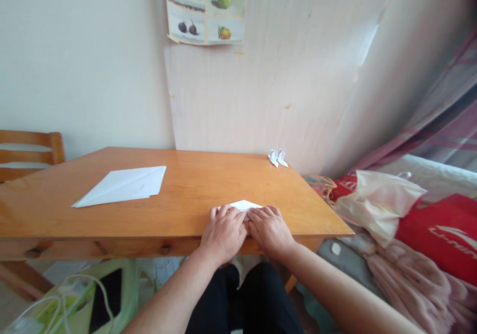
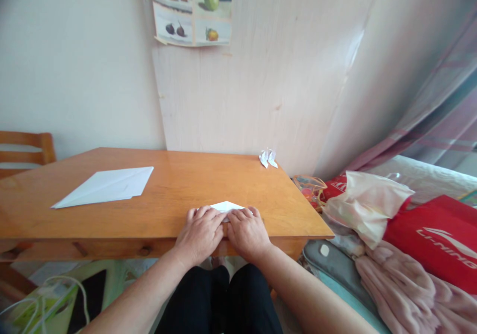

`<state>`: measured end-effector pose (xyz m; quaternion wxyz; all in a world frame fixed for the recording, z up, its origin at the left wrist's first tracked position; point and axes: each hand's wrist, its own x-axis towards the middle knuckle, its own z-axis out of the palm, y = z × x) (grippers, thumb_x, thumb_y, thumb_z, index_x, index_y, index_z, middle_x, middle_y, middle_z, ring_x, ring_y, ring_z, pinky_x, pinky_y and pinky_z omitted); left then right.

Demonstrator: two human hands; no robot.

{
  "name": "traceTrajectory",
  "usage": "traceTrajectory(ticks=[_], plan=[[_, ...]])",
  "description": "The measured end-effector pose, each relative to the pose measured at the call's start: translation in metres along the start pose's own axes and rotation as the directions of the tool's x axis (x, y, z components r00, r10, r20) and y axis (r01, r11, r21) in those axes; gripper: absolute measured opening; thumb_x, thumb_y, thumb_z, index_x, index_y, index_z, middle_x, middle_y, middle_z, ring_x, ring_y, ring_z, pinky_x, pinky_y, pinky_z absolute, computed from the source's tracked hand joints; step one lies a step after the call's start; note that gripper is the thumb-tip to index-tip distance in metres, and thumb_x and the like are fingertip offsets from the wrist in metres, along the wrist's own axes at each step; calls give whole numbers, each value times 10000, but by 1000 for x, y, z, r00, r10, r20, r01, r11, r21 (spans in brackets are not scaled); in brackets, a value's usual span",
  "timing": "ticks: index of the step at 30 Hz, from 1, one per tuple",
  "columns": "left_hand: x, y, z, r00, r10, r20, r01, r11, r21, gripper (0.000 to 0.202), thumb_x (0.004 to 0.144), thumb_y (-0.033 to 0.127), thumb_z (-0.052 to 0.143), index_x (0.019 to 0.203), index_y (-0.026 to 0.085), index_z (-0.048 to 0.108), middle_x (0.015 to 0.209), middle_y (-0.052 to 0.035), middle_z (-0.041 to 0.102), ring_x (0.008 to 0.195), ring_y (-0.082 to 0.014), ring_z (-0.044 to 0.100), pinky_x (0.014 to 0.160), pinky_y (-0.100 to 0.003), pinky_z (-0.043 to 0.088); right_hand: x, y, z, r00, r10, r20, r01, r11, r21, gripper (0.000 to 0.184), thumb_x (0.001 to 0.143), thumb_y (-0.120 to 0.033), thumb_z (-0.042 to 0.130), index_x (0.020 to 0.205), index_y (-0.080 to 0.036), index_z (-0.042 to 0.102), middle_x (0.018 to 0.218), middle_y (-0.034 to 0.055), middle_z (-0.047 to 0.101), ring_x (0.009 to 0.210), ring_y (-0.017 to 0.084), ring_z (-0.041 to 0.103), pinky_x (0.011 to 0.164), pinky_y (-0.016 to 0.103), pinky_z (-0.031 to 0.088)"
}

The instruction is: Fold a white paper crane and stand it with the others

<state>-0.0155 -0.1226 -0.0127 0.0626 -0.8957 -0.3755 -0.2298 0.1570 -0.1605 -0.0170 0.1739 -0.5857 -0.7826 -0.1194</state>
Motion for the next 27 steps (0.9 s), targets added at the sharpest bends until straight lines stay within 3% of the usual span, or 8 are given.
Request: traceTrajectory(ticks=[6,12,18,27], plan=[[-1,-3,4,1000,-12,-25,12,1000,-1,194,945,228,496,1078,227,638,1119,-85,690,1138,-289,534,938,-472,360,-1,-1,3,999,-8,-52,8,1000,12,255,1013,-329,496,1195,-238,649,1201,61,706,1101,246,583,1001,404,330],[0,-6,10,997,-39,-61,37,999,-21,311,927,211,513,1233,200,571,1203,-99,686,1182,-291,527,968,-480,358,0,0,4,999,-13,-50,13,1000,-7,262,1020,-382,486,1138,-254,681,1157,66,707,1088,252,574,990,411,328],[0,-2,4,999,-20,-32,20,1000,16,261,961,255,497,1178,261,642,1144,-69,694,1137,-289,539,948,-484,365,0,0,4,999,4,-45,-4,1000,-4,245,1008,-373,510,1112,-246,691,1109,55,712,1082,238,566,983,394,332],[-9,-1,-5,997,-59,-57,62,997,56,274,991,320,469,1170,286,674,1231,-52,677,1232,-314,485,979,-519,349,1,-2,-2,999,-6,-34,5,1000,-3,250,1011,-349,496,1135,-248,689,1116,61,709,1088,240,563,980,403,328]])
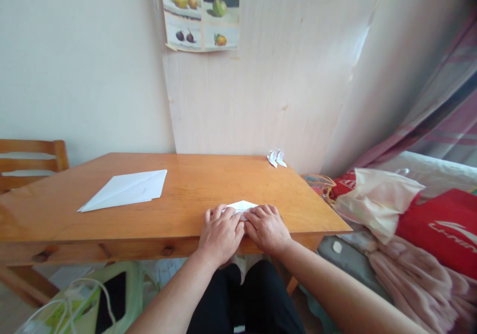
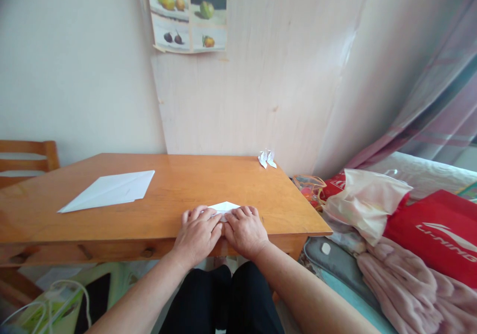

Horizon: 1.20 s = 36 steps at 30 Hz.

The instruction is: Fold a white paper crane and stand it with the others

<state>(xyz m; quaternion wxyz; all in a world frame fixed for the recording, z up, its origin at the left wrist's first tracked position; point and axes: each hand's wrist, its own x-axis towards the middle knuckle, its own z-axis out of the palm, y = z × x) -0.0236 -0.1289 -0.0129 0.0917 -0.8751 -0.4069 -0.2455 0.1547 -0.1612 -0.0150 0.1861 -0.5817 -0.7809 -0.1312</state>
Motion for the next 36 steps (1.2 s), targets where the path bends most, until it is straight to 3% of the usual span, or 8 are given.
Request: traceTrajectory(ticks=[8,16,22,27,31,36], plan=[[-10,-12,-1,998,-57,-17,57,998,22,297,991,347,466,1188,308,684,1295,-42,661,1254,-331,475,978,-546,356,0,0,1,1000,6,-10,-6,1000,-8,266,1011,-323,472,1127,-235,695,1135,84,702,1118,251,549,1001,411,326],[-19,-26,-3,987,-153,-56,155,988,25,313,1018,374,418,1082,269,705,1234,-59,683,1186,-310,508,939,-477,378,-1,-1,2,1000,18,-21,-18,1000,-4,279,1012,-335,479,1168,-243,691,1155,73,703,1121,252,550,1004,407,322],[-28,-3,-1,998,-68,-11,67,995,-71,290,1000,308,453,1213,233,635,1199,-75,690,1120,-275,561,938,-455,386,-1,-2,1,999,46,-15,-46,999,1,277,1007,-330,479,1164,-249,692,1151,74,706,1102,249,563,1001,408,317],[-25,23,5,1000,-9,10,10,990,-143,331,986,296,483,1297,241,586,1271,-86,665,1192,-278,533,994,-461,367,1,2,1,996,75,52,-79,995,67,312,1006,-322,470,1247,-273,662,1212,60,706,1139,239,570,1004,397,322],[-17,28,7,1000,-4,29,8,991,-133,391,989,326,484,1363,230,547,1294,-103,648,1198,-291,525,1003,-477,360,9,11,-1,978,167,124,-179,979,98,398,986,-259,452,1356,-252,598,1173,73,734,1126,239,599,950,373,363],[-13,27,6,998,-4,59,11,994,-109,406,995,411,486,1368,264,550,1304,-96,633,1183,-306,525,953,-487,378,19,27,-9,966,215,141,-236,960,153,393,949,-198,451,1282,-262,650,1148,47,747,1093,216,627,910,326,388]])
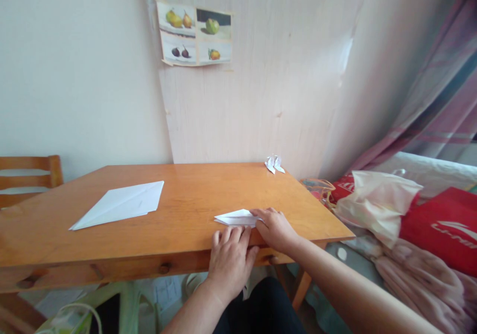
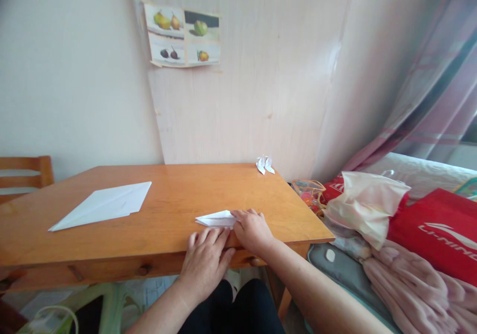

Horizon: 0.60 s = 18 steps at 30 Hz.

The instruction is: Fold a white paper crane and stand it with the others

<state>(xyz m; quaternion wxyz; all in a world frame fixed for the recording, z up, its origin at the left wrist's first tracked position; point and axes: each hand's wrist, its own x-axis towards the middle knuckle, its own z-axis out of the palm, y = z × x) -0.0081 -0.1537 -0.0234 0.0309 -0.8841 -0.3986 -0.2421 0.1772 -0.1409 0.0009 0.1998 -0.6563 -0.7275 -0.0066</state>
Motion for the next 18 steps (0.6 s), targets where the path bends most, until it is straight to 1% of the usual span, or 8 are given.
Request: traceTrajectory(ticks=[3,5,8,13,15,18], plan=[[1,-1,-1,1000,0,-2,0,1000,20,380,999,439,476,1317,267,592,1296,-98,638,1183,-308,522,955,-501,370,3,8,-7,1000,-2,-6,2,999,-40,370,947,-194,447,1226,-271,678,1129,41,750,1080,217,629,893,322,392],[2,-3,-1,1000,-1,-14,1,1000,29,385,1002,450,470,1311,263,600,1296,-106,642,1192,-308,515,973,-510,357,1,11,-10,1000,-15,17,17,997,-75,353,963,-203,429,1188,-273,693,1099,43,755,1050,220,638,877,329,393],[4,-7,-2,999,-6,-34,8,999,42,385,1013,467,440,1280,257,620,1282,-103,652,1196,-306,511,987,-512,347,-5,9,-11,999,-41,36,44,993,-107,340,987,-234,412,1168,-259,699,1074,58,758,1014,231,648,857,337,394],[11,-18,-5,998,-50,-30,51,997,65,374,1026,474,396,1186,255,653,1235,-94,673,1143,-307,538,953,-504,353,-23,-9,-11,998,-58,8,58,995,-80,301,987,-282,444,1164,-233,682,964,72,752,938,235,645,810,319,398],[15,-23,-6,998,-66,-20,67,996,60,364,1033,467,378,1166,268,652,1213,-81,686,1132,-305,549,934,-500,355,-31,-20,-10,998,-54,-12,53,997,-50,260,984,-288,457,1095,-233,685,922,65,738,906,226,638,788,307,396],[20,-31,-7,996,-92,-18,93,995,47,320,1033,414,392,1202,273,624,1173,-72,709,1130,-298,565,936,-501,353,-42,-38,-7,998,-54,-37,54,999,-3,226,982,-270,449,991,-229,671,864,54,714,862,215,623,773,301,391]])
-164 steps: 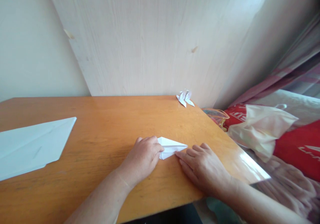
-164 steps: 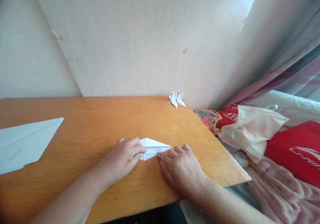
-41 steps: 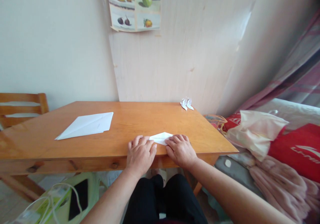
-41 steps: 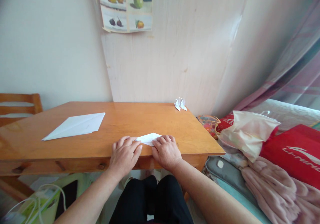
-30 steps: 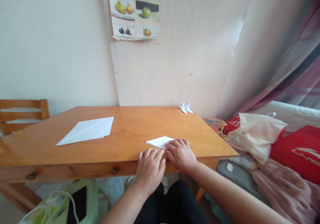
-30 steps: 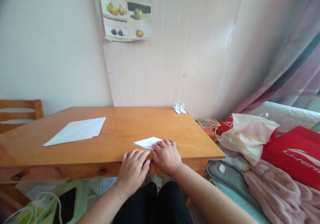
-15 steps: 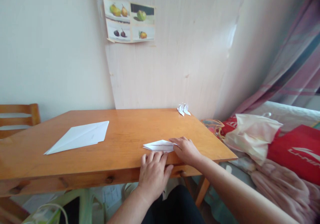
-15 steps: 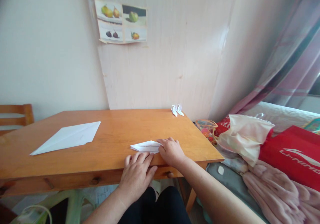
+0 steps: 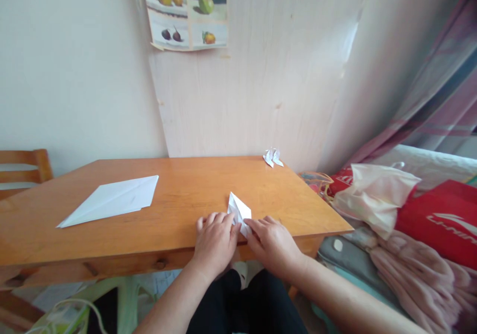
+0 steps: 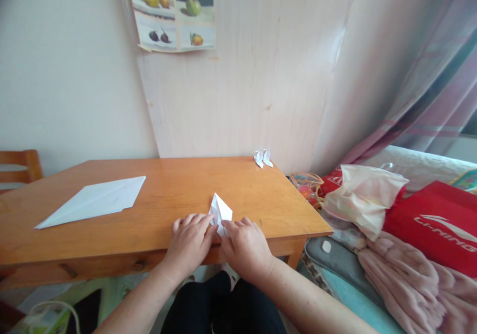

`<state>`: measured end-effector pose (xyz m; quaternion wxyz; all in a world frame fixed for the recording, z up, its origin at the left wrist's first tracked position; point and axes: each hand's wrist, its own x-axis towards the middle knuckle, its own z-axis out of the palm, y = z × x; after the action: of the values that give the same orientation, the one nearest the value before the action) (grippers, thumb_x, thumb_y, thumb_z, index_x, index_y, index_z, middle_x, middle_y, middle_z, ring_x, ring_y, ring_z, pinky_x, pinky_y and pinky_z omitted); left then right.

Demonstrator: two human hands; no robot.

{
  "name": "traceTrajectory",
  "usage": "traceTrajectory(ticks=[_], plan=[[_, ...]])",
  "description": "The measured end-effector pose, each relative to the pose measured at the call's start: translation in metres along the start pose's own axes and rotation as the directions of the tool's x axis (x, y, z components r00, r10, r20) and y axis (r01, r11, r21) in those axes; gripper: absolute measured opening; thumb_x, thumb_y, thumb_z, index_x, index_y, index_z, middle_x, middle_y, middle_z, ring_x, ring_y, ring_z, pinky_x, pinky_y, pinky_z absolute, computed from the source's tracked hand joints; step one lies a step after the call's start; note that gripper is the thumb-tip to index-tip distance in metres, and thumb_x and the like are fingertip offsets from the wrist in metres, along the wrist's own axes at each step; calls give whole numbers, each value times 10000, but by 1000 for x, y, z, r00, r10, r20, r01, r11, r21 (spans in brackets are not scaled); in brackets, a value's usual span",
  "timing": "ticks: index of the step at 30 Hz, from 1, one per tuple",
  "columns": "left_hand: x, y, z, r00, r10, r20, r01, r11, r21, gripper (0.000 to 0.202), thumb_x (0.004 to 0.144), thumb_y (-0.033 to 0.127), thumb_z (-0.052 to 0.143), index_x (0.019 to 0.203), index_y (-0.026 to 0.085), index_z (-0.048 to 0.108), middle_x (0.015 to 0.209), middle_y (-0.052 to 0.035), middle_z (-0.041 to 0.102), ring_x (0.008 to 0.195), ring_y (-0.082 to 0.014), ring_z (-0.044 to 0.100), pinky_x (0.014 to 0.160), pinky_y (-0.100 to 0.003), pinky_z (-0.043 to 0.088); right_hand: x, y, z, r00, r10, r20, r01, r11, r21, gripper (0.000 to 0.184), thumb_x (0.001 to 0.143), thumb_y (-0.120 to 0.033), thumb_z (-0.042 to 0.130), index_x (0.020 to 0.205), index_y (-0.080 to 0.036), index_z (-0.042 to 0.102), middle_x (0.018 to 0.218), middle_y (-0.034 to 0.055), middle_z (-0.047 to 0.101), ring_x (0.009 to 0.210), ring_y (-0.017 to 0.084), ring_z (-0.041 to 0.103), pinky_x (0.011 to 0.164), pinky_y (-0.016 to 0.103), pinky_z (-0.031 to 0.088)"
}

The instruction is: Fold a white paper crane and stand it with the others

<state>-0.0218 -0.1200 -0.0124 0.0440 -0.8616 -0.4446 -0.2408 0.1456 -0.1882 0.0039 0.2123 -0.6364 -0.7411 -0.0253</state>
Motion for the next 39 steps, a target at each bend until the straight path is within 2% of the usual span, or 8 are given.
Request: traceTrajectory(ticks=[8,14,18,24,29,33,36,39], plan=[[13,-20,-2,995,44,94,-40,998,-47,293,963,238,479,1175,339,654,1250,-14,703,1176,-281,571,1063,-596,286,-11,-24,-1,995,-97,33,88,971,223,228,886,-166,514,1056,-217,657,913,39,705,865,199,612,771,283,426],[20,-30,-6,960,177,217,-149,979,-138,378,971,216,454,1246,405,629,1344,16,655,1291,-284,500,1134,-735,62,1,8,4,993,-93,-67,109,944,312,320,905,-123,492,1145,-213,683,995,56,726,926,200,636,826,297,468],[32,-36,-11,909,296,293,-253,951,-175,384,1014,275,414,1302,429,615,1422,14,606,1367,-296,439,1147,-692,153,11,39,7,975,-196,-108,215,953,215,425,890,-113,496,1289,-167,632,1220,112,696,1129,242,604,984,368,451],[46,-54,-9,864,369,341,-329,929,-171,409,993,246,440,1284,445,649,1508,19,530,1474,-324,308,1163,-646,179,16,47,-1,947,-314,66,310,949,62,361,936,-198,522,1269,-225,662,1263,80,694,1249,267,540,1049,431,379],[50,-59,-3,890,334,312,-286,939,-190,481,918,123,466,1232,402,699,1471,-4,566,1444,-312,363,1149,-586,274,14,38,-7,951,-288,108,289,957,10,294,972,-245,518,1214,-238,684,1216,77,708,1119,257,579,985,421,364],[43,-41,-6,929,309,205,-282,948,-151,381,886,94,492,1103,251,764,1286,-78,680,1282,-289,511,1089,-469,387,13,33,-6,962,-253,100,255,967,-10,258,970,-240,526,1171,-234,688,1171,69,715,1073,258,571,938,404,359],[32,-24,-9,934,309,181,-286,947,-144,309,896,109,494,1052,216,737,1070,-87,716,1037,-252,602,940,-411,468,13,31,-5,968,-231,101,233,972,-12,239,969,-240,530,1143,-231,694,1133,63,721,1055,256,570,930,400,352],[20,-13,-10,947,282,156,-258,953,-157,229,899,124,502,967,208,704,983,-78,688,961,-242,592,879,-389,470,13,28,-4,972,-211,105,213,977,-6,206,956,-240,553,1102,-237,699,1105,54,723,1034,254,570,915,394,349]])
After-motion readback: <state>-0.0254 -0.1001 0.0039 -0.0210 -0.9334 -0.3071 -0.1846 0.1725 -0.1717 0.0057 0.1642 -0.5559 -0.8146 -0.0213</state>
